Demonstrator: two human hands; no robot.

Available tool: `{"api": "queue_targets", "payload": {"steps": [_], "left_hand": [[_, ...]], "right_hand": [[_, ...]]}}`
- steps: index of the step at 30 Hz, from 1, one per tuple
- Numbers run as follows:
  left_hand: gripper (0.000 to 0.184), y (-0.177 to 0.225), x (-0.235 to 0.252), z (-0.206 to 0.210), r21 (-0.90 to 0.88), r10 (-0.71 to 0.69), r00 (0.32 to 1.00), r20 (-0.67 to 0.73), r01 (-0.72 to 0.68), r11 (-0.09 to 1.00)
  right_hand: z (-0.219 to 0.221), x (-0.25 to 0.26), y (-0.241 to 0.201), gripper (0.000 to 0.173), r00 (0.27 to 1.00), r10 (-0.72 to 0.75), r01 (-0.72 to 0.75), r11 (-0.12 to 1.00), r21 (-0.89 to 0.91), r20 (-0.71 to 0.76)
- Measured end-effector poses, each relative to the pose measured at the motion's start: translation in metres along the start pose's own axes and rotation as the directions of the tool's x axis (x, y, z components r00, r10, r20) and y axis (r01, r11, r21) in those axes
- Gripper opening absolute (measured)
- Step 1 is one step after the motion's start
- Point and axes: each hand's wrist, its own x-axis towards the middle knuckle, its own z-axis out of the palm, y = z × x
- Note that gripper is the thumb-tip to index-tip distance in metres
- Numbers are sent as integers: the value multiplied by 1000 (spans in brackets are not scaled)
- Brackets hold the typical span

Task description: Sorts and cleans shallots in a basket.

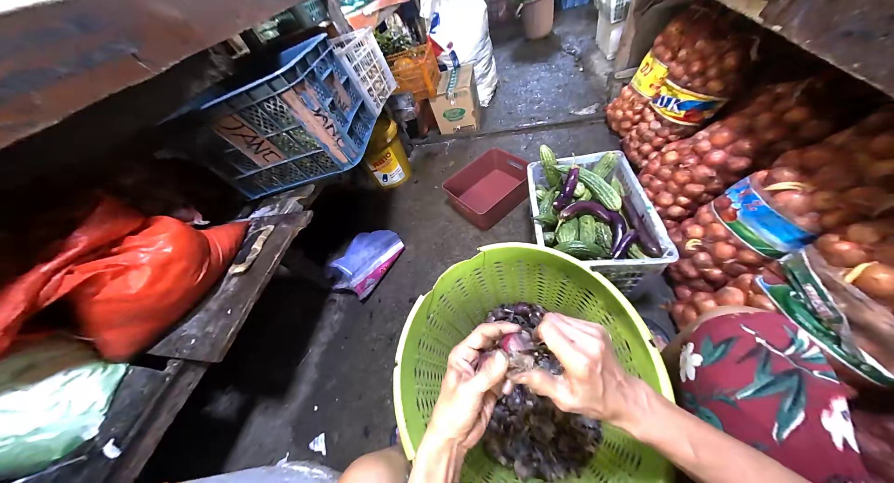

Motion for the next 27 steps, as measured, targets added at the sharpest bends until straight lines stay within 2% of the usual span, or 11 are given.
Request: {"api": "queue_targets", "payload": {"steps": [8, 14, 18, 20, 21, 23, 24, 25, 27], "left_hand": [[33, -2, 0, -3, 31, 46, 998, 42, -48, 998], [33, -4, 0, -2, 29, 63, 996, 66, -65, 997], [37, -6, -1, -1, 114, 95, 995, 23, -96, 989], [37, -10, 0, 1, 253, 188, 982, -3, -182, 950], [36, -13, 1, 1, 364, 282, 959, 1, -263, 893], [34, -18, 4, 1, 561, 461, 887, 2, -383, 734], [34, -19, 5, 0, 564, 493, 869, -43, -387, 729], [33, -18, 5, 0, 496, 474, 871, -129, -358, 791], [30, -10, 5, 1, 196, 299, 913, -278, -251, 948]], "right_hand": [[-3, -1, 2, 56, 999, -12, 10, 996, 88, 30], [-3, -4, -1, 56, 995, 48, -67, 974, 216, 92], [-5, -4, -3, 55, 986, 101, -129, 965, 226, 131], [-4, -6, -6, 55, 955, 207, -268, 910, 316, 213], [-4, -7, -8, 55, 921, 274, -365, 855, 368, 277], [-8, -5, -13, 51, 803, 370, -577, 678, 455, 466], [-11, -3, -16, 49, 749, 358, -642, 598, 479, 558], [-14, -1, -19, 49, 721, 296, -662, 562, 497, 626], [-18, 2, -19, 50, 735, 111, -584, 605, 541, 669]]}}
